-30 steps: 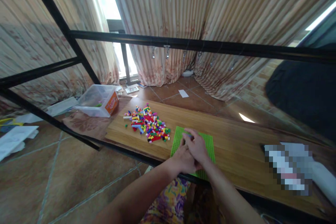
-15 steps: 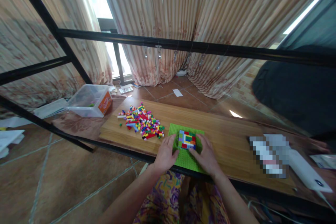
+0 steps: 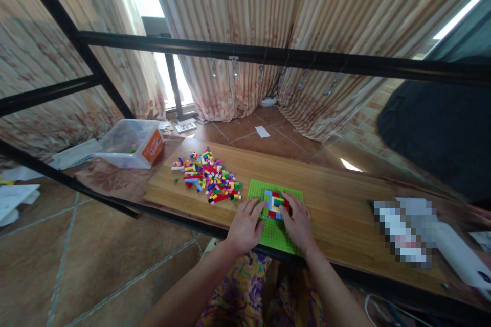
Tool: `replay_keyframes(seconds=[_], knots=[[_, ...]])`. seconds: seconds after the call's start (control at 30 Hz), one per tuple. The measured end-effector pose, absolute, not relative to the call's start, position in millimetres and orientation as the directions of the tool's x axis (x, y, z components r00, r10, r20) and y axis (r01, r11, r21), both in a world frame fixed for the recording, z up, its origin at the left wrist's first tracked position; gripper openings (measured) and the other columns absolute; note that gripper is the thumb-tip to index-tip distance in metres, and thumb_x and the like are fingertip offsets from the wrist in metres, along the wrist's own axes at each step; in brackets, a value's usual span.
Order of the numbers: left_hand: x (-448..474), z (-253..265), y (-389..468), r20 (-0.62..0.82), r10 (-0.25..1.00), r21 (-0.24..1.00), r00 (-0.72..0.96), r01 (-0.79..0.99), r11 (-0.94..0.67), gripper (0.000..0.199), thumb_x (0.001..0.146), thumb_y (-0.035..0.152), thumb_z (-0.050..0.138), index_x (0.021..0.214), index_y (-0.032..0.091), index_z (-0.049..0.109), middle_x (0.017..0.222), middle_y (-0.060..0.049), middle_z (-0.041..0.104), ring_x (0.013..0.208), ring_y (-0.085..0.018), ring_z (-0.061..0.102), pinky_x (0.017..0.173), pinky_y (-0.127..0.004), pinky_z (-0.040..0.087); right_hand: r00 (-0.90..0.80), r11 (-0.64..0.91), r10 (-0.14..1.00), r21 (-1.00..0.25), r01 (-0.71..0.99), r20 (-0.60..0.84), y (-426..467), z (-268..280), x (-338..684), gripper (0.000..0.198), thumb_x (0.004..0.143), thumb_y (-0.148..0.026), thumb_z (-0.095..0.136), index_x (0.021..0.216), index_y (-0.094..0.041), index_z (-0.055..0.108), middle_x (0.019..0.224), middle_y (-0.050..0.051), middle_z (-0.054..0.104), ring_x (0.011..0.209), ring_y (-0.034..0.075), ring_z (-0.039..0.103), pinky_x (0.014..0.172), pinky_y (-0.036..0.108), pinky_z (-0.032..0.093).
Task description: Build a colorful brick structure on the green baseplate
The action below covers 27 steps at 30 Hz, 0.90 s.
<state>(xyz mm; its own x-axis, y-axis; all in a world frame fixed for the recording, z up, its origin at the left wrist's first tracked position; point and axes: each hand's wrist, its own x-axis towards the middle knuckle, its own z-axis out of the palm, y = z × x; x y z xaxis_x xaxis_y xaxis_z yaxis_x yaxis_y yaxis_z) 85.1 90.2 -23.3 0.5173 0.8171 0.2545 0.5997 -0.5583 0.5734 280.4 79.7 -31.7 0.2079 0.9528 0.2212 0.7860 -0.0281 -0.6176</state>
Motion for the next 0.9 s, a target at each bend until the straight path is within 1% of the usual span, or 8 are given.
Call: replay_keyframes(seconds=[0.13,0.23,0.33,0.63,0.9], knots=[[86.1,-24.0,90.3,0.262,0.823,0.574,0.504,0.604,-0.552,0.053,0.086,0.022,0.051,0.138,0.018,0.04,0.14,-0.011,0.047,0.132,-0.027,0.038,0.111,-0.05,0.035,0.233,-0.062,0.954,-0.639,0.766,0.187,83.1,-29.8,278.6,0.047,0.083,-0.04,0.049,0.126,-0.022,0.056,0.13,0.007,0.057,0.121,0.025,0.048,0.104,0.046,0.031],[86.9,-23.7,90.2,0.258,0.823,0.563,0.506,0.614,-0.554,0.049,0.087,0.025,0.051,0.134,0.016,0.045,0.14,-0.012,0.047,0.132,-0.028,0.038,0.112,-0.05,0.034,0.267,-0.103,0.95,-0.645,0.758,0.162,89.4,-30.4,274.4,0.053,0.076,-0.042,0.056,0.125,-0.021,0.056,0.128,0.008,0.058,0.121,0.027,0.048,0.104,0.046,0.031],[87.6,-22.6,89.9,0.243,0.826,0.552,0.509,0.628,-0.549,0.046,0.087,0.025,0.05,0.132,0.016,0.048,0.14,-0.012,0.046,0.132,-0.028,0.037,0.112,-0.049,0.033,0.289,-0.125,0.944,-0.641,0.757,0.158,95.2,-31.4,269.7,0.055,0.072,-0.04,0.059,0.124,-0.021,0.056,0.128,0.009,0.057,0.12,0.028,0.048,0.104,0.047,0.03],[88.4,-21.6,88.5,0.225,0.836,0.566,0.501,0.631,-0.531,0.048,0.087,0.025,0.05,0.135,0.018,0.046,0.143,-0.011,0.044,0.133,-0.027,0.037,0.113,-0.049,0.031,0.316,-0.17,0.941,-0.638,0.751,0.121,100.6,-31.4,269.9,0.057,0.068,-0.04,0.061,0.121,-0.021,0.059,0.125,0.01,0.059,0.118,0.03,0.05,0.103,0.047,0.031],[89.4,-22.7,88.3,0.213,0.834,0.551,0.509,0.642,-0.533,0.049,0.088,0.025,0.049,0.136,0.019,0.044,0.143,-0.01,0.044,0.134,-0.028,0.037,0.113,-0.05,0.031,0.299,-0.141,0.943,-0.64,0.755,0.145,99.2,-35.7,269.5,0.055,0.071,-0.04,0.058,0.122,-0.022,0.058,0.127,0.009,0.058,0.121,0.029,0.048,0.104,0.049,0.029]])
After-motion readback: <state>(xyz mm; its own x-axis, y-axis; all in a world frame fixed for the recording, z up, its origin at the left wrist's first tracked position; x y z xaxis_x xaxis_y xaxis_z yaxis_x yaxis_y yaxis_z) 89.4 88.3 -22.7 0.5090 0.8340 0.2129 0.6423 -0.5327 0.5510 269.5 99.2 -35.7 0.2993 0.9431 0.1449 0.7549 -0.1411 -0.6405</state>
